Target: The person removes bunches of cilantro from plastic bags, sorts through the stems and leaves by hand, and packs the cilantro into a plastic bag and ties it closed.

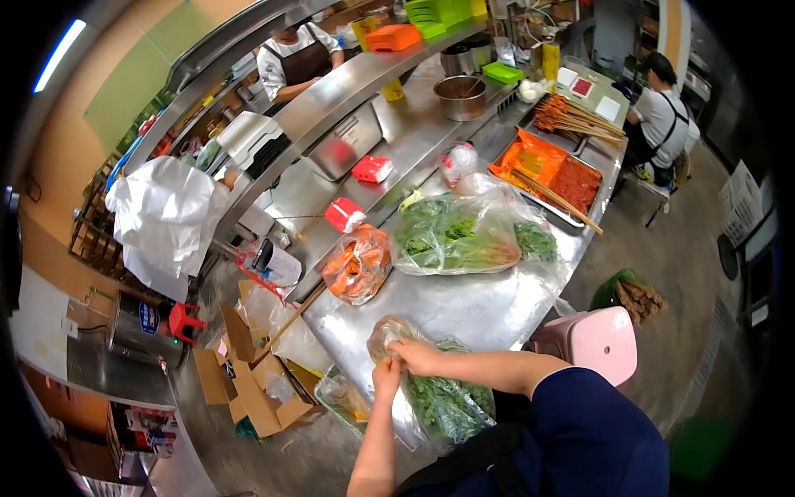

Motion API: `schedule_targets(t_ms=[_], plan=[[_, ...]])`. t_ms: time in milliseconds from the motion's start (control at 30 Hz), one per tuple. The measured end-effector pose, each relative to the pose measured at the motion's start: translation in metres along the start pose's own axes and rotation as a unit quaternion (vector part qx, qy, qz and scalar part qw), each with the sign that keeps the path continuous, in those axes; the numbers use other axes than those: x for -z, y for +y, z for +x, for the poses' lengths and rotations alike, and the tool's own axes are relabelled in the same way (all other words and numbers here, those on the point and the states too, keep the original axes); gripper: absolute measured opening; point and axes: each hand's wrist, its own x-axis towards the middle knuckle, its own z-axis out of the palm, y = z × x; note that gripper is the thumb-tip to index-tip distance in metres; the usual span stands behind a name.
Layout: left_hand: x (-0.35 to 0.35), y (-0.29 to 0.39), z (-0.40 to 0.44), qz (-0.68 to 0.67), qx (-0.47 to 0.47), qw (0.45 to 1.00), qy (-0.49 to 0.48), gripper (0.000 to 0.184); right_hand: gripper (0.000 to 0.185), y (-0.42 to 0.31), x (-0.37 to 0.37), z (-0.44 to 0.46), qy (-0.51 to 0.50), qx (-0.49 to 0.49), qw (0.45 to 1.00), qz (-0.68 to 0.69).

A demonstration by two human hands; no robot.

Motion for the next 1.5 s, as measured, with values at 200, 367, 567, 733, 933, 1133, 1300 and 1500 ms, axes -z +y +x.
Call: schedule_targets(t_ms=[200,367,567,733,933,1133,1300,1500], plan=[[0.019,-0.003,0.005,-0.157,0.08,0.975,-0.134,0.032,0.03,0.021,-0.018,0.001,-0.034,0.001,0.991,-0.129],[0.014,-0.013,0.0,-0.292,0.146,0.931,-0.16,0.018,0.021,0.013,-0.003,0.015,-0.127,-0.288,0.917,0.247],[0.012,-0.018,0.0,-0.404,0.195,0.887,-0.11,0.014,0.03,0.036,-0.012,0.018,-0.172,-0.259,0.814,0.491],[-0.002,-0.03,0.004,-0.517,0.239,0.817,-0.086,0.012,0.028,-0.002,0.015,0.004,-0.117,-0.096,0.942,0.299],[-0.001,-0.014,0.013,-0.478,0.288,0.829,-0.034,0.023,0.018,-0.008,0.008,-0.003,0.007,0.082,0.994,-0.076],[0.003,-0.01,0.014,-0.494,0.333,0.803,-0.004,0.022,0.011,-0.007,0.016,0.005,0.018,0.097,0.994,-0.041],[0.005,-0.012,0.017,-0.458,0.33,0.826,-0.009,0.023,0.01,0.006,0.025,-0.007,-0.067,0.098,0.99,0.082],[0.003,-0.033,0.028,-0.258,0.28,0.92,0.088,0.03,0.009,0.024,0.026,-0.044,-0.156,0.136,0.978,-0.009]])
